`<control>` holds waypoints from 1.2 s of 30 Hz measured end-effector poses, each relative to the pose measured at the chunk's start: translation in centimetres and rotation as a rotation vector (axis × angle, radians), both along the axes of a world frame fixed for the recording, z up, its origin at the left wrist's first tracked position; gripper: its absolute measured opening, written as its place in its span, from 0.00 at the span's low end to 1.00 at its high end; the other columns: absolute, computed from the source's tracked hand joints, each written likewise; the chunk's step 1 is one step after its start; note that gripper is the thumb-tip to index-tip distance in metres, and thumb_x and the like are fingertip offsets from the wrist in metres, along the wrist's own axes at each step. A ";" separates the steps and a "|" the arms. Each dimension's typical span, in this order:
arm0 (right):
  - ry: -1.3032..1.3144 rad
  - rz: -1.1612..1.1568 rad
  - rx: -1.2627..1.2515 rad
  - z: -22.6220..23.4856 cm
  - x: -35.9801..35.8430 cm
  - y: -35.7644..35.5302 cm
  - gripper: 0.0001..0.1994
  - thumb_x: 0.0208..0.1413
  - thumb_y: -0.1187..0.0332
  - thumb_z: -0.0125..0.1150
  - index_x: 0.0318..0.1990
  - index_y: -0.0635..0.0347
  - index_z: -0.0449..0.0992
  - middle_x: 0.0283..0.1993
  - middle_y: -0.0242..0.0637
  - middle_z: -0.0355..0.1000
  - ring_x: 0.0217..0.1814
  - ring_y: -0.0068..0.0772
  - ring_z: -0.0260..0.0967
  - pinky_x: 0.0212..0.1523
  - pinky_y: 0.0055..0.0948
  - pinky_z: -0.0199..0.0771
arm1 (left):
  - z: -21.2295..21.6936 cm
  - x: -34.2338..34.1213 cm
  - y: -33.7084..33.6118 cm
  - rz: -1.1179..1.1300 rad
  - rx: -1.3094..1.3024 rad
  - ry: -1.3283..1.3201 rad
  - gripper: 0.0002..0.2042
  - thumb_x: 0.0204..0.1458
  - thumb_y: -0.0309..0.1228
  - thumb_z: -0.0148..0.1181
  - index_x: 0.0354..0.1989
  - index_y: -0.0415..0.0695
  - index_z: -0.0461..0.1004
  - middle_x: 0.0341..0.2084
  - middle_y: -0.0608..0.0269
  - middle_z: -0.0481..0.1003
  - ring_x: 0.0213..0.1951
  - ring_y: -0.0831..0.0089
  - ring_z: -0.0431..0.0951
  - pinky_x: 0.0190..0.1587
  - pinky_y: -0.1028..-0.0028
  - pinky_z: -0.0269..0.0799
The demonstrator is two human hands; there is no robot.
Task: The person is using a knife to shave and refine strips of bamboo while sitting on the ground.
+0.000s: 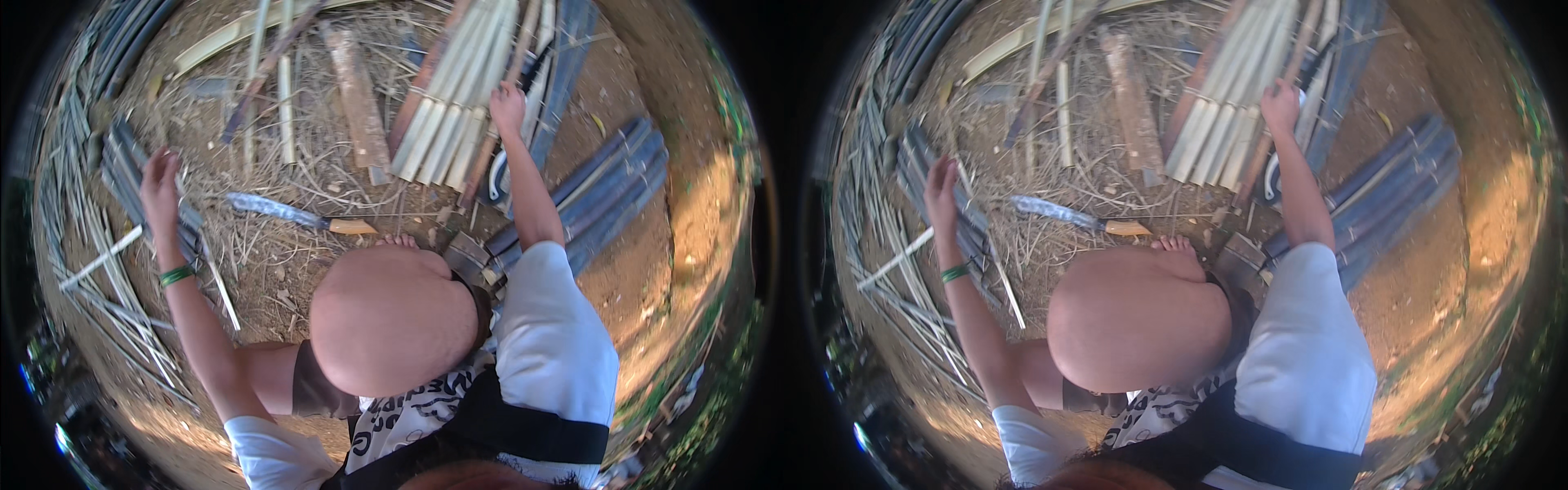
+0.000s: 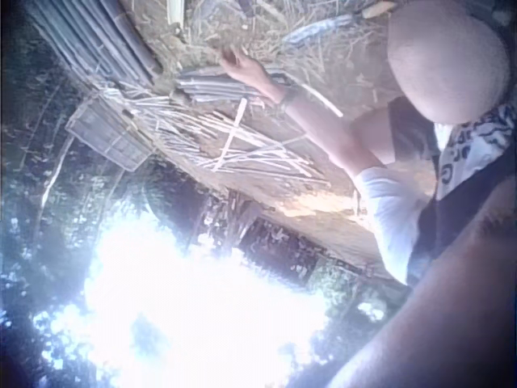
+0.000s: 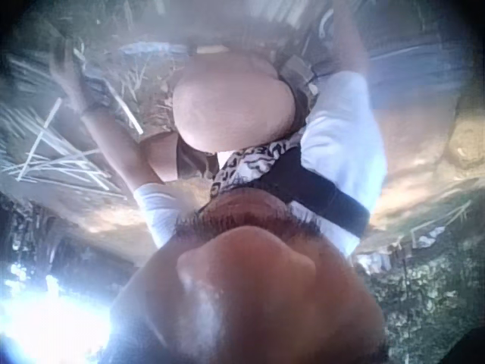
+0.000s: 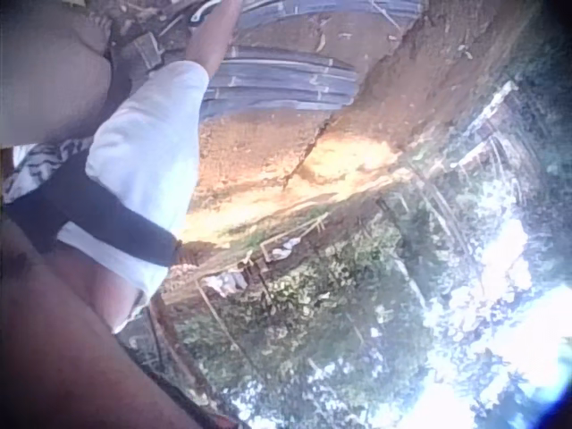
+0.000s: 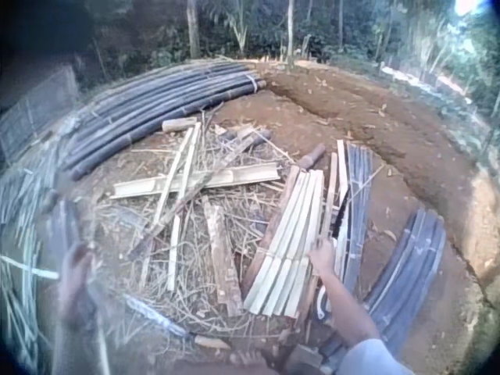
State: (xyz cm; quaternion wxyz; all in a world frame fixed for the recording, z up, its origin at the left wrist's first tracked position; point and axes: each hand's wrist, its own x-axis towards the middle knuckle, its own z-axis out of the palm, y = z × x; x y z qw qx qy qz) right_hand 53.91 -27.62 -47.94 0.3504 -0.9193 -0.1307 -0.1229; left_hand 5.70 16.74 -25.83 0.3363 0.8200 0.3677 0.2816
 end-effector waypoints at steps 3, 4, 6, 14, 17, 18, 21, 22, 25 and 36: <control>0.175 0.308 0.151 2.2 -5.6 5.0 0.16 0.54 0.65 0.64 0.48 0.62 0.79 0.48 0.53 0.75 0.53 0.54 0.72 0.56 0.44 0.70 | -5.5 0.5 -3.0 0.012 -0.022 0.119 0.17 0.59 0.31 0.61 0.56 0.39 0.74 0.41 0.57 0.82 0.44 0.71 0.80 0.50 0.70 0.74; 0.226 0.414 0.209 2.4 -7.1 6.9 0.15 0.55 0.65 0.64 0.47 0.62 0.79 0.47 0.52 0.75 0.53 0.53 0.72 0.56 0.43 0.70 | -8.0 0.7 -4.3 0.004 -0.030 0.185 0.16 0.57 0.31 0.62 0.53 0.39 0.75 0.38 0.59 0.83 0.43 0.69 0.82 0.49 0.70 0.74; 0.333 0.613 0.195 3.2 -11.3 11.2 0.15 0.55 0.63 0.64 0.47 0.62 0.79 0.47 0.51 0.75 0.55 0.51 0.71 0.57 0.41 0.70 | -12.1 0.8 -7.4 -0.023 -0.047 0.191 0.18 0.53 0.33 0.66 0.50 0.40 0.76 0.37 0.56 0.83 0.44 0.62 0.83 0.48 0.66 0.75; -0.076 0.876 -0.374 2.3 -22.4 19.0 0.30 0.54 0.54 0.65 0.61 0.60 0.69 0.71 0.55 0.52 0.74 0.60 0.48 0.72 0.56 0.49 | -18.2 1.2 -8.6 0.242 -0.447 0.023 0.25 0.53 0.37 0.66 0.57 0.37 0.72 0.40 0.51 0.82 0.44 0.62 0.82 0.48 0.66 0.75; -0.091 0.899 -0.347 -0.6 -23.0 19.2 0.33 0.52 0.51 0.65 0.63 0.59 0.68 0.74 0.58 0.45 0.78 0.63 0.36 0.73 0.64 0.38 | -20.5 0.9 -3.9 0.334 -0.494 -0.087 0.27 0.55 0.41 0.65 0.58 0.35 0.70 0.42 0.52 0.81 0.38 0.67 0.81 0.43 0.71 0.74; -0.114 0.907 -0.372 -0.8 -23.3 19.2 0.33 0.52 0.51 0.65 0.63 0.59 0.68 0.75 0.58 0.44 0.79 0.62 0.35 0.73 0.64 0.38 | -20.9 1.0 -2.6 0.382 -0.540 -0.136 0.28 0.56 0.42 0.65 0.59 0.34 0.69 0.42 0.52 0.80 0.37 0.68 0.80 0.42 0.71 0.74; -0.072 0.907 -0.285 -1.4 -23.3 19.3 0.33 0.52 0.50 0.64 0.62 0.60 0.70 0.76 0.56 0.43 0.79 0.60 0.35 0.73 0.65 0.37 | -20.5 2.2 0.7 0.454 -0.747 -0.252 0.31 0.56 0.46 0.65 0.60 0.35 0.69 0.46 0.54 0.78 0.40 0.69 0.78 0.42 0.70 0.73; -0.069 0.908 -0.271 -1.4 -23.3 19.3 0.32 0.52 0.50 0.64 0.61 0.60 0.70 0.76 0.56 0.44 0.79 0.59 0.35 0.73 0.65 0.37 | -20.8 2.2 2.0 0.468 -0.785 -0.269 0.33 0.55 0.48 0.65 0.62 0.35 0.67 0.49 0.53 0.76 0.44 0.68 0.77 0.45 0.69 0.72; -0.080 0.912 -0.210 -1.4 -23.1 19.5 0.31 0.52 0.50 0.64 0.58 0.61 0.72 0.75 0.56 0.46 0.79 0.59 0.37 0.73 0.65 0.38 | -22.5 3.1 5.7 0.508 -0.917 -0.397 0.42 0.56 0.53 0.63 0.70 0.35 0.55 0.63 0.47 0.64 0.63 0.59 0.65 0.61 0.60 0.64; -0.077 0.925 -0.210 0.0 -23.4 19.9 0.28 0.52 0.51 0.63 0.54 0.63 0.76 0.75 0.57 0.47 0.79 0.59 0.38 0.72 0.66 0.39 | -25.3 6.5 9.7 0.622 -1.056 -0.626 0.17 0.55 0.41 0.68 0.43 0.40 0.75 0.37 0.59 0.78 0.40 0.69 0.78 0.48 0.69 0.74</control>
